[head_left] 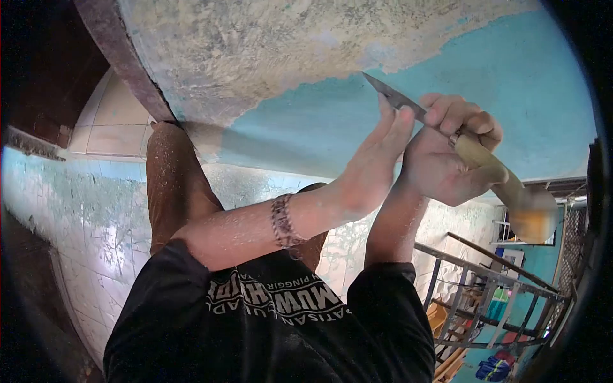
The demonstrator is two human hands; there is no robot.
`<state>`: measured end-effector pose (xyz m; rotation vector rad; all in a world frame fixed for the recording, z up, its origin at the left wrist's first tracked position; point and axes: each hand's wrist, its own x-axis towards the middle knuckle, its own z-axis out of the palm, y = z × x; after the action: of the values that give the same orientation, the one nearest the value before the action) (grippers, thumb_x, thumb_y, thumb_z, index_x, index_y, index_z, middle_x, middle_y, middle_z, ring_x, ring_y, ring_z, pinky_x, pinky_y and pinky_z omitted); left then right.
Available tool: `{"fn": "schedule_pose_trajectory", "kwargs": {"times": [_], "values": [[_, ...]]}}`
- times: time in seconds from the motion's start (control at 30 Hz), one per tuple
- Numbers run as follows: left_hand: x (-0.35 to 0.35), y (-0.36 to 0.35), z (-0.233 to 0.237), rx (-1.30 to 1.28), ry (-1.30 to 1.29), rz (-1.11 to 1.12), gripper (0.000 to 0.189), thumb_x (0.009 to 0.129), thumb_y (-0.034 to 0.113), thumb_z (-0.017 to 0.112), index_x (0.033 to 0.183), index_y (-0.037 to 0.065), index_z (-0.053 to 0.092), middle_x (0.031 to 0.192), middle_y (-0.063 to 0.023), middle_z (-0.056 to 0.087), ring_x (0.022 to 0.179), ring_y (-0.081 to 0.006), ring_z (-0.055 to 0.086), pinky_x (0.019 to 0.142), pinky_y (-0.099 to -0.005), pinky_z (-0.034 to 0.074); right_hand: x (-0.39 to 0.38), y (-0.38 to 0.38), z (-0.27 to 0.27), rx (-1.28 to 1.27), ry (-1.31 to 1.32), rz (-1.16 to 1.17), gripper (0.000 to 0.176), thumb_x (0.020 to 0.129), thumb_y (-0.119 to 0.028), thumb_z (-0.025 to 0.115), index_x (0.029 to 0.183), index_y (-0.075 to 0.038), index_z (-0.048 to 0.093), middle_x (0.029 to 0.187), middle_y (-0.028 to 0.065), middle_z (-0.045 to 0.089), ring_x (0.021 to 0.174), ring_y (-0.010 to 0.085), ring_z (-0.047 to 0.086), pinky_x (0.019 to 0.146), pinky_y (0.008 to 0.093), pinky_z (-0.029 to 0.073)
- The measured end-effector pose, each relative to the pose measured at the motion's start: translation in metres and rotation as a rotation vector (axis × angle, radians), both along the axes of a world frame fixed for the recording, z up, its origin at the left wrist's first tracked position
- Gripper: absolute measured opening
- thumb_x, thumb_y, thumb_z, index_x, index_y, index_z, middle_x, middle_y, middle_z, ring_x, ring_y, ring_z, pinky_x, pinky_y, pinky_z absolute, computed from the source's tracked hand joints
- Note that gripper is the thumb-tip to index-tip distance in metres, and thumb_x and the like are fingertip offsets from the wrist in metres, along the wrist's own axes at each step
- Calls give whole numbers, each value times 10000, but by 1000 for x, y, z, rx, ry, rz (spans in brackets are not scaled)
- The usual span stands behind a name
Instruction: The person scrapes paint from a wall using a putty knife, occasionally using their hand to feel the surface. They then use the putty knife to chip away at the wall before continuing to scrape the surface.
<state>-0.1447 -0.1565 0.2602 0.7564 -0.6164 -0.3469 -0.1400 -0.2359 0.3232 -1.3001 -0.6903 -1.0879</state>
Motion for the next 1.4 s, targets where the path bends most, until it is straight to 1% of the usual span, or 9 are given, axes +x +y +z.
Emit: {"fn": "schedule_pose_trajectory", "kwargs": {"times": [0.13, 0.2, 0.37, 0.47, 0.57, 0.63, 0.83, 1.07, 1.4], "values": [[7, -4, 40, 45, 199, -51, 746, 1032, 517, 311, 1499, -29, 113, 1460, -138, 337, 1289, -260, 462, 1033, -356, 413, -15, -20, 24, -242, 9, -338, 392, 966, -306, 518, 1166, 27, 459, 966, 193, 567, 865, 329, 598, 782, 546, 535], [6, 0, 54, 79, 388, -139, 796, 1005, 578, 335, 1484, -31, 148, 1426, -159, 357, 1232, -273, 495, 1005, -370, 430, -32, -24, 44, -124, 20, 136, 372, 966, -335, 475, 1121, -22, 603, 994, 155, 616, 999, 299, 591, 914, 533, 484], [10, 0, 37, 187, 390, -133, 803, 981, 611, 372, 1452, -33, 285, 1327, -165, 480, 1265, -272, 473, 1018, -391, 406, -9, -37, 60, -441, 322, 456, 496, 967, -535, 452, 779, -87, 554, 730, 58, 481, 705, 178, 467, 662, 354, 391], [4, 14, 49, 307, 357, -148, 736, 996, 562, 404, 1416, -40, 355, 1304, -137, 523, 1274, -211, 445, 1049, -355, 359, -26, -30, 67, -322, 248, 504, 542, 954, -605, 420, 713, -120, 442, 643, 21, 355, 607, 149, 329, 603, 329, 273], [-8, 10, 56, 53, 317, 141, 679, 1015, 482, 438, 1433, -41, 321, 1319, -102, 510, 1217, -144, 425, 1050, -304, 329, -30, -20, 73, -411, 176, 392, 583, 956, -644, 353, 732, -110, 428, 636, 12, 379, 552, 136, 317, 531, 327, 266], [-4, 8, 58, -9, 134, 49, 810, 1023, 369, 439, 1455, -151, -6, 1461, -396, 264, 1416, -381, 279, 1122, -363, 274, -35, -11, 71, -474, 176, 291, 543, 950, -602, 354, 715, -117, 422, 641, 17, 399, 555, 145, 326, 525, 332, 264], [-7, 12, 66, -102, 156, -95, 841, 1029, 289, 432, 1413, -164, -163, 1548, -350, -46, 1469, -363, -21, 1185, -367, 102, -42, -14, 82, -481, 196, 320, 402, 938, -465, 375, 697, -150, 434, 631, 7, 374, 572, 138, 322, 592, 329, 269], [-6, 5, 52, -125, -3, 12, 900, 1023, 314, 444, 1395, -149, -232, 1543, -350, -96, 1466, -348, -71, 1190, -374, 68, -23, -34, 73, -493, 222, 496, 292, 923, -317, 391, 773, -86, 488, 679, 49, 439, 569, 159, 357, 562, 342, 293], [-5, 19, 39, -115, 43, -80, 868, 1026, 382, 430, 1438, -151, -118, 1541, -357, -86, 1465, -359, -107, 1189, -381, 44, -44, 5, 62, -550, 125, 232, 242, 907, -285, 460, 786, -77, 490, 658, 53, 447, 544, 181, 360, 525, 361, 277]]}}
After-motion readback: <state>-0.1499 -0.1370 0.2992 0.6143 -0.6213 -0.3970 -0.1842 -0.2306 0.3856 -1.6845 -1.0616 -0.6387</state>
